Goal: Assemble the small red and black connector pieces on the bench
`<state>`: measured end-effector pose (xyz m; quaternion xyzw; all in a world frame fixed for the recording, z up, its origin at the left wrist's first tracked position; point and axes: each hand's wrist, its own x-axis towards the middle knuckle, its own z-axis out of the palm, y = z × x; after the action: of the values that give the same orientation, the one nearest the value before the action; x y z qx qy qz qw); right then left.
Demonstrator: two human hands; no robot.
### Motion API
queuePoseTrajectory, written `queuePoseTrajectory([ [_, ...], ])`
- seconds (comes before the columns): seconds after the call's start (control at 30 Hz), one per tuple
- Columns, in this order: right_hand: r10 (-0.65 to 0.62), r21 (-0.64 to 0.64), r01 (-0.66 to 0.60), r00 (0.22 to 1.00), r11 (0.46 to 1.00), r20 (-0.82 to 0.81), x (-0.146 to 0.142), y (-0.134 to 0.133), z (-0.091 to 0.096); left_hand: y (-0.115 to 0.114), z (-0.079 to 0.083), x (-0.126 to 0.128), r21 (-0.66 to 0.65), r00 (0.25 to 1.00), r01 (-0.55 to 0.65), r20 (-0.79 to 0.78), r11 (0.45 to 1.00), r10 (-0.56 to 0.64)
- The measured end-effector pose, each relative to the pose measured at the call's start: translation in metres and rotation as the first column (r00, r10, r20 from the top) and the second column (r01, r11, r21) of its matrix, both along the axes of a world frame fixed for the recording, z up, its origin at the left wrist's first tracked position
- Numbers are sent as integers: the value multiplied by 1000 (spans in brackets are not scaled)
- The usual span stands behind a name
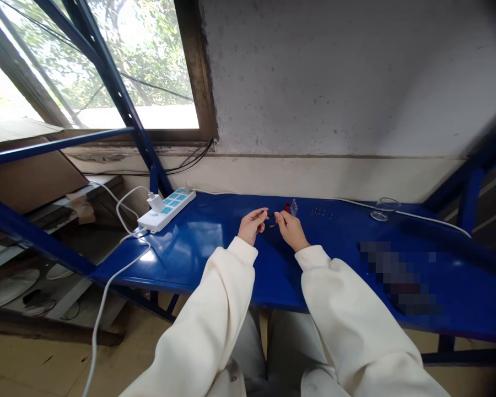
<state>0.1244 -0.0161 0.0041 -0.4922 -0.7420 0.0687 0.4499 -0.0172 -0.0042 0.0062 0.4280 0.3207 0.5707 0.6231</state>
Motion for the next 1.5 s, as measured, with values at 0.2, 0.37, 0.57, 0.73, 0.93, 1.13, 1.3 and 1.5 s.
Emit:
queuePoseTrajectory([
  [0.2,-2,35,2,1000,999,-24,0,1,-1,2,-2,0,-6,1000,-14,-2,1000,14],
  [0.37,22,75,-17,998,997,-62,0,1,-1,3,-2,0,13,1000,-12,-3,1000,12],
  [0.57,46,126,-37,996,991,-74,-1,1,-1,3,-3,1,19,998,-58,6,998,58],
  [0.73,44,119,-38,997,992,-56,0,0,1,3,-3,-1,37,998,-60,9,997,60],
  [0.93,36,81,-29,996,996,-79,1,-1,1,1,1,-1,26,1000,-14,-24,1000,14],
  [1.13,31,118,-26,999,993,-38,0,0,1,3,-2,-1,50,997,-76,-25,996,77],
  [1.3,36,150,-34,999,988,-10,-1,-1,2,3,-1,0,68,990,-112,-80,991,117],
  [1.5,26,123,-26,1000,992,1,0,-2,3,0,-2,4,216,933,-201,-255,955,254],
])
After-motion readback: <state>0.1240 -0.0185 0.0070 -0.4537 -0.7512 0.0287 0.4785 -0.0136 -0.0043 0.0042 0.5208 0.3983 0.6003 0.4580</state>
